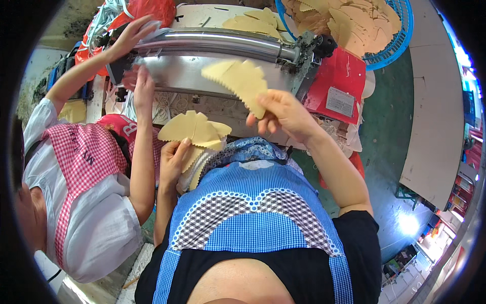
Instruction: The person takes cut pieces from a workstation, sorts and aligns them by hand into stacks, and secures the bundles with rubber bands.
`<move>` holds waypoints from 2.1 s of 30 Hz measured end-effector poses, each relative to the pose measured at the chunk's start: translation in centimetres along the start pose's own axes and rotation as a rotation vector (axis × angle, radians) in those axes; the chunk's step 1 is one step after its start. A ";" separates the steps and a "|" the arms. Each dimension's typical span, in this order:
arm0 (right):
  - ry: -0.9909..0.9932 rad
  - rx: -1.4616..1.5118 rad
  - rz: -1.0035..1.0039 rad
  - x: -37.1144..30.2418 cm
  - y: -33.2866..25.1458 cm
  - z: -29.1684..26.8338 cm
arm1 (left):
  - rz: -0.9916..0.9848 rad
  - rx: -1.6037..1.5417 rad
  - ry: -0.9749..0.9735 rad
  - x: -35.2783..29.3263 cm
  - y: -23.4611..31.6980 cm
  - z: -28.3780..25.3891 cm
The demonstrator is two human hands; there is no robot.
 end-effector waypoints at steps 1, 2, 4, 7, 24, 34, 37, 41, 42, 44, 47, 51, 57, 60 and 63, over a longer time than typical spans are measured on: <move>0.004 -0.003 -0.007 0.6 0.3 -0.2 | 0.019 -0.068 0.020 0.0 -0.4 -0.2; 0.025 0.077 0.040 1.8 1.3 -0.8 | 0.037 -0.137 0.041 0.1 -0.6 -0.4; 0.116 0.261 -0.001 4.8 2.2 -2.0 | 0.099 -0.102 0.031 0.1 1.4 0.9; 0.271 0.341 -0.121 6.6 0.6 -2.2 | 0.119 -0.128 -0.012 0.9 2.7 2.4; 0.229 -0.056 0.004 1.1 1.0 -1.4 | 0.299 -0.297 -0.056 3.0 2.4 2.6; 0.422 0.031 0.039 -0.6 3.3 -3.0 | 0.222 -0.148 0.006 2.8 0.3 1.0; 0.451 0.074 -0.014 -2.2 4.6 -2.8 | 0.249 -0.129 0.021 0.7 -0.9 2.8; 0.327 -0.008 0.004 -1.2 4.8 -3.6 | 0.181 -0.157 0.001 0.5 -1.1 2.8; 0.294 -0.022 0.005 -1.1 4.3 -3.5 | 0.204 -0.154 0.020 0.5 -0.8 2.7; 0.211 0.057 0.064 0.1 3.1 -3.3 | 0.232 -0.193 0.047 1.1 0.4 2.3; 0.304 0.299 -0.102 6.3 2.8 -3.8 | 0.188 -0.174 0.074 2.4 1.1 1.3; 0.165 0.020 -0.184 5.4 -0.9 0.5 | 0.240 0.074 0.179 2.2 2.8 0.1; 0.054 -0.669 -0.327 3.0 0.2 3.9 | 0.218 -0.123 0.061 3.4 3.2 2.7; 0.069 -0.619 -0.312 2.1 0.7 2.9 | 0.133 -0.150 -0.117 3.6 2.8 2.6; 0.075 -0.492 -0.284 1.4 1.9 1.9 | 0.086 -0.120 -0.243 3.2 3.0 3.5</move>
Point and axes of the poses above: each hand's wrist, its own x-axis towards the middle knuckle, its own z-axis out of the palm, y = z × x, the point moved 2 cm from there along x, towards the middle knuckle, and after that the axes turned 1 degree about -x, right-handed, at the moved point
